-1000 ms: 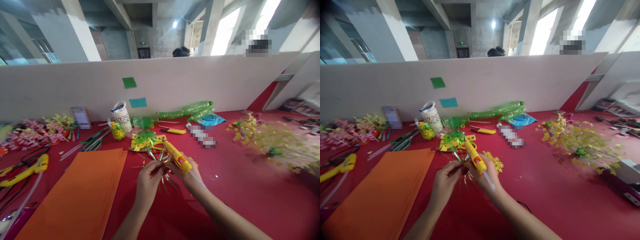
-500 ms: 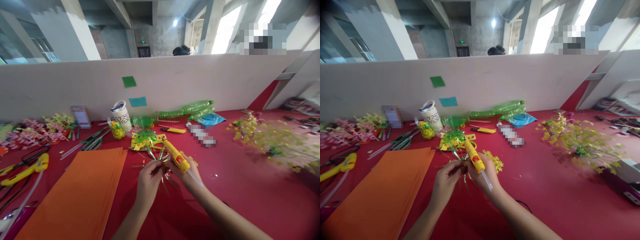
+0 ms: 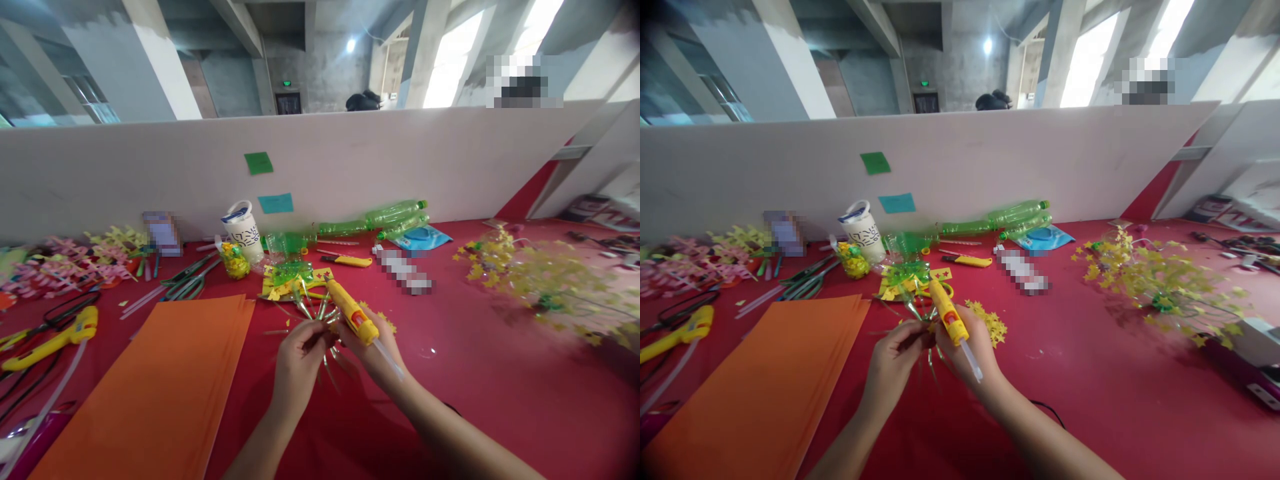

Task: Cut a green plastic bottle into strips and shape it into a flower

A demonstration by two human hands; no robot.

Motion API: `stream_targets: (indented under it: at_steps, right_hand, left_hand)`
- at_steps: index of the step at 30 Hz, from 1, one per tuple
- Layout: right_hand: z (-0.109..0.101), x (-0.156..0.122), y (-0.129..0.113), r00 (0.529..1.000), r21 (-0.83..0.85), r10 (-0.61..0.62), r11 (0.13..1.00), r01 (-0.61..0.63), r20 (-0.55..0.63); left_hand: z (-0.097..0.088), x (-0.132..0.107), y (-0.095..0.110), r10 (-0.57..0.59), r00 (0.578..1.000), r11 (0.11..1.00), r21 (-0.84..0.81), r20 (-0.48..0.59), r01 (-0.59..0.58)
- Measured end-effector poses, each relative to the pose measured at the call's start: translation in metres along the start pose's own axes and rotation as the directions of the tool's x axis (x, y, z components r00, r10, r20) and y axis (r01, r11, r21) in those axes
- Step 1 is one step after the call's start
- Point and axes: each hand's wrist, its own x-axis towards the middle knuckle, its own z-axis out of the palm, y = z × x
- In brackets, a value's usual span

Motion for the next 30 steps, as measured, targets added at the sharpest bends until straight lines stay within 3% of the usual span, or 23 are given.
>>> stream_targets:
  at_steps: [30]
  right_hand:
    - [0.0019, 0.0000, 0.0055, 1.000, -0.002, -0.010, 1.000, 0.010, -0.001]
  left_hand:
    - [-0.0013, 0.0007, 0.0056, -0.023, 0.999, 1.000, -0.001, -0.024, 0.023]
